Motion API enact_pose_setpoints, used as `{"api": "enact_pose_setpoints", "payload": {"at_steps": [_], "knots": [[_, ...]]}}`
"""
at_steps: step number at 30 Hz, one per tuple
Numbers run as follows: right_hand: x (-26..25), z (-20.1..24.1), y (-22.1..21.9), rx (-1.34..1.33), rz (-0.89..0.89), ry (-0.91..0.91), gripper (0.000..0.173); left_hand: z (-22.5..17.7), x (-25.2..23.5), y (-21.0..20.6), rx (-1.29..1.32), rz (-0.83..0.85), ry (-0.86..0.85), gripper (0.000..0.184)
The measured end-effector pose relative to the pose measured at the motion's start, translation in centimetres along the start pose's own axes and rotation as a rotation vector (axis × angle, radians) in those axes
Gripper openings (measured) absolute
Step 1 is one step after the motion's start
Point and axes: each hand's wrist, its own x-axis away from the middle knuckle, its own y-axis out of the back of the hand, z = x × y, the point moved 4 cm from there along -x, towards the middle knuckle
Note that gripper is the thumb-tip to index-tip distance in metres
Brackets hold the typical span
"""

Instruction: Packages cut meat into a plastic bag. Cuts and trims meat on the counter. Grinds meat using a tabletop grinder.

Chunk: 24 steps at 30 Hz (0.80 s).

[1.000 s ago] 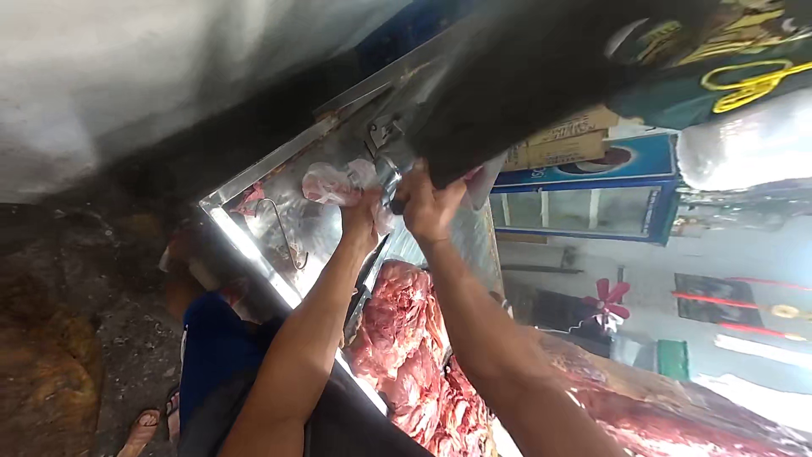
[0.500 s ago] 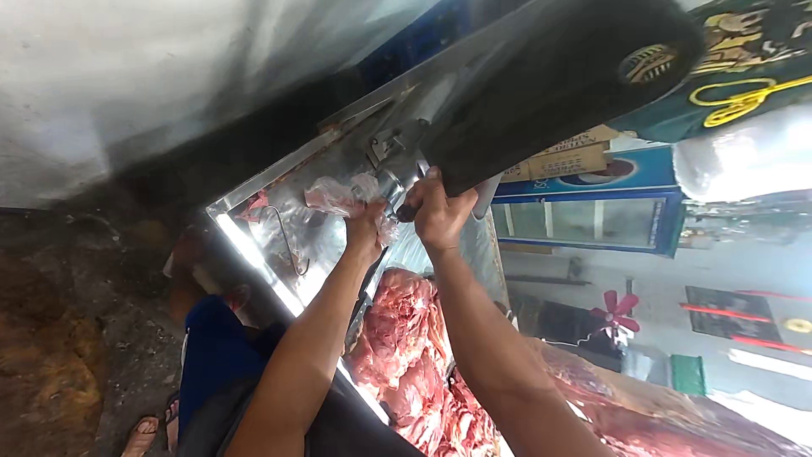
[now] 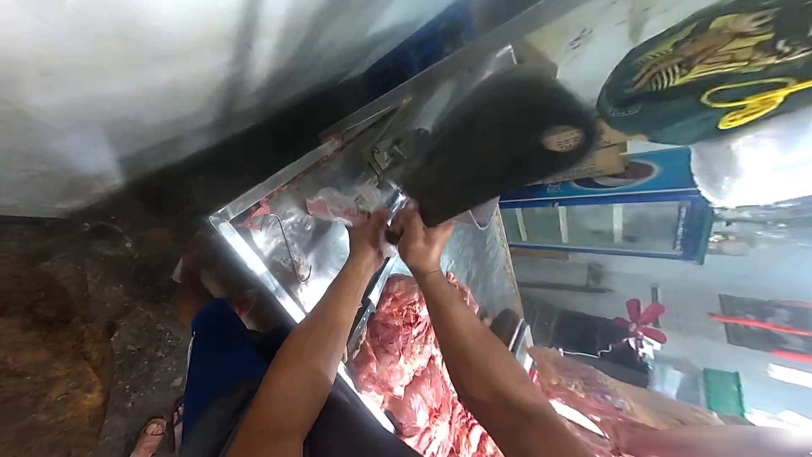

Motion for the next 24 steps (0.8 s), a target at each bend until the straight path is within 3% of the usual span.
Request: {"api": "enact_pose_setpoints", "payload": {"at_steps": [4, 6, 8, 13, 20, 22, 24], "knots": [[-1.9, 3.0, 1.0, -0.147, -0.024, 0.121, 0.01, 0.2, 0.4, -0.2, -0.014, -0.036, 0.039, 0.032], [-2.7, 2.7, 1.1, -0.138, -0.065, 0.1, 0.014, 0.3, 0.4, -0.2, 0.037, -0.047, 0.046, 0.04], [-2.4, 1.5, 1.0, -0.092, -0.075, 0.038, 0.019, 0.2, 0.6, -0.2, 0.044, -0.041, 0.034, 0.035], [-2.4, 1.5, 0.7, -0.115, -0.105, 0.037, 0.017, 0.2, 0.9, 0.0, 0.03, -0.026, 0.024, 0.043], [-6.1, 10.2, 2.6, -0.441, -0.131, 0.304, 0.007, -0.3, 1.0, -0.3, 0.039, -0.031, 0.027, 0.04], [-5.1, 8.4, 2.5, -0.354, -0.113, 0.316, 0.008, 0.0, 0.7, -0.2, 0.056, -0.029, 0.022, 0.044], [-2.5, 2.4, 1.8, -0.156, -0.092, 0.217, 0.012, 0.7, 0.7, -0.1, 0.032, -0.013, 0.0, 0.037]]}}
